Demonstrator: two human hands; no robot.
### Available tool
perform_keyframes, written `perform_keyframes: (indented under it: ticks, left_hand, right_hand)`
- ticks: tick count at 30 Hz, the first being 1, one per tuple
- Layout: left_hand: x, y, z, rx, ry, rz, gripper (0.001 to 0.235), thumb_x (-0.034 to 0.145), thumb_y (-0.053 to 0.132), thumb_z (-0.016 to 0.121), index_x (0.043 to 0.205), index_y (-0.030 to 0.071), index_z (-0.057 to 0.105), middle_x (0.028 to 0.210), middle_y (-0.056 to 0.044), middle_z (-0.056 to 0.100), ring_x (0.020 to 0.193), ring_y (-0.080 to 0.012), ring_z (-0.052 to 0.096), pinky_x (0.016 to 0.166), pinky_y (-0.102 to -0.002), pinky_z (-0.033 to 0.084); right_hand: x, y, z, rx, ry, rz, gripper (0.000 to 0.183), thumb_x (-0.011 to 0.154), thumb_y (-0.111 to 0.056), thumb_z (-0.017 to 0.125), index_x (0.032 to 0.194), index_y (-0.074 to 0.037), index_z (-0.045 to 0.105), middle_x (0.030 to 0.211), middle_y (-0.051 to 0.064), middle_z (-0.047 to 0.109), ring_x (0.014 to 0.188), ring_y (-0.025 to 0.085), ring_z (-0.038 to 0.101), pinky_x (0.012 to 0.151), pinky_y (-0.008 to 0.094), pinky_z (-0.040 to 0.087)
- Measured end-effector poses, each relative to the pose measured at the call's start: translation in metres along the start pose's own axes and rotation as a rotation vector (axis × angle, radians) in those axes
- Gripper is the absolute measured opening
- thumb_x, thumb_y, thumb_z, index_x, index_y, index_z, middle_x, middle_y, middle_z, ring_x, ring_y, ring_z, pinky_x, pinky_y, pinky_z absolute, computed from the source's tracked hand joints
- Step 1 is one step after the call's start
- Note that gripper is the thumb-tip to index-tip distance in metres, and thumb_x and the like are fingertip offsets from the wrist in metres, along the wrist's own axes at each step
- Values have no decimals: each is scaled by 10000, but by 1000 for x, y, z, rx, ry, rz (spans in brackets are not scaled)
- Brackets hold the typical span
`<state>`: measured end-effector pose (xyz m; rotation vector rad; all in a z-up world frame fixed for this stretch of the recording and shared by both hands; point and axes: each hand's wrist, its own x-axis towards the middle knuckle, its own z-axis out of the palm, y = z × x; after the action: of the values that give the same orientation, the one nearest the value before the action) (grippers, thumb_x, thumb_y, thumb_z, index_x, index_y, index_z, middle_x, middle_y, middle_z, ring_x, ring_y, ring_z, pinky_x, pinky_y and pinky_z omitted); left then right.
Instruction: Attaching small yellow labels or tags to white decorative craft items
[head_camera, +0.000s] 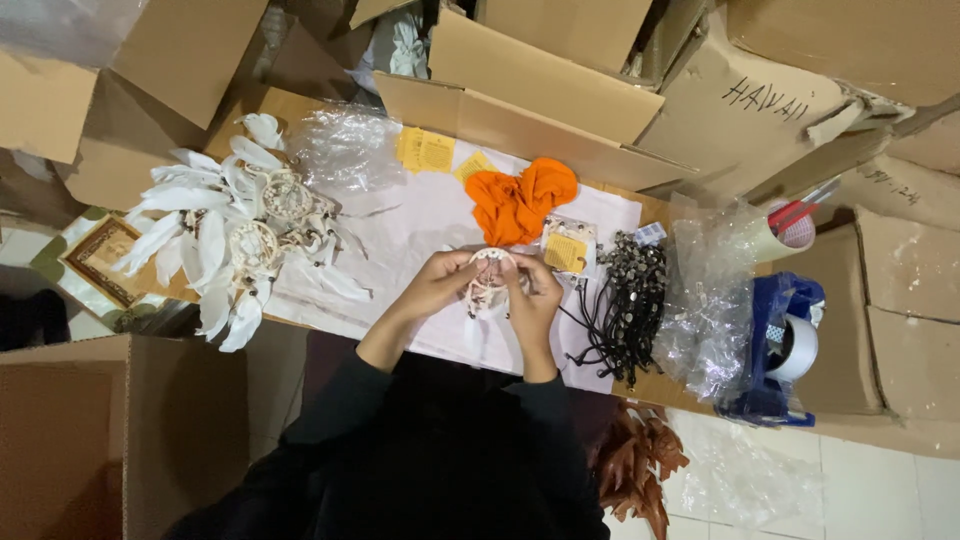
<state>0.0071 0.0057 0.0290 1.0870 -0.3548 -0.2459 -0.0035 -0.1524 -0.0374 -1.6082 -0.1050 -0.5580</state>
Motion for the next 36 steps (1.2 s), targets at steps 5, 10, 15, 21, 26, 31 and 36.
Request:
perform_keyframes:
  ticks: [5, 10, 15, 21, 26, 31, 36]
  left_hand:
    - [1, -31, -19, 109, 79, 31, 248, 1012, 171, 646, 817, 33, 717, 551, 27, 516, 566, -40, 433, 551, -172, 342]
    - [-4, -16, -10, 144, 63, 3, 233, 997, 168, 665, 804, 52, 723, 526, 37, 525, 554, -21, 430, 539, -158, 326]
    - [-2, -21, -16, 175, 47, 49, 259, 999, 125, 631, 749, 65, 666, 525, 18, 472, 567, -52, 411, 560, -203, 318]
    - [-5, -4, -4, 93, 87, 6, 342, 1047, 205, 570, 740, 90, 664, 541, 47, 506, 560, -26, 419, 570, -179, 320]
    - [-1, -38, -13, -91, 159, -21, 301, 1055, 190, 560, 850, 36, 717, 635, -29, 655, 591, -41, 567, 604, -167, 417]
    - [-2, -45, -18, -212, 218, -19, 287, 1048, 185, 565, 983, -37, 734, 752, -131, 738, 646, -104, 676, 634, -223, 529]
    - [-6, -18, -7, -331, 197, -117, 238, 1037, 153, 557, 1108, -25, 699, 789, -44, 654, 612, -49, 583, 580, -178, 499]
  right_hand:
    - [5, 1, -5, 100, -53, 140, 116, 980, -148, 703, 986, -42, 749, 808, 31, 689, 811, 94, 570, 800, 277, 481]
    - [4, 9, -6, 141, -138, 215, 168, 969, -212, 709, 990, -48, 740, 734, 33, 673, 767, 86, 577, 773, 247, 474]
    - [6, 10, -6, 81, -155, 161, 213, 986, -170, 701, 799, -71, 717, 658, 29, 649, 689, 81, 536, 678, 231, 442]
    - [6, 12, -4, 169, -151, 295, 320, 1047, -239, 591, 783, -92, 696, 696, -19, 642, 704, 42, 537, 696, 189, 425]
    - [4, 17, -5, 242, -171, 353, 224, 1011, -242, 637, 934, -56, 734, 794, 29, 707, 752, 58, 607, 712, 180, 450]
    - [0, 33, -12, 267, -181, 303, 214, 901, -84, 768, 1094, 1, 727, 858, 43, 727, 760, 50, 637, 706, 168, 500]
    - [4, 25, -12, 269, -89, 328, 244, 945, -109, 732, 1152, 19, 743, 973, 86, 762, 849, 70, 637, 776, 214, 549]
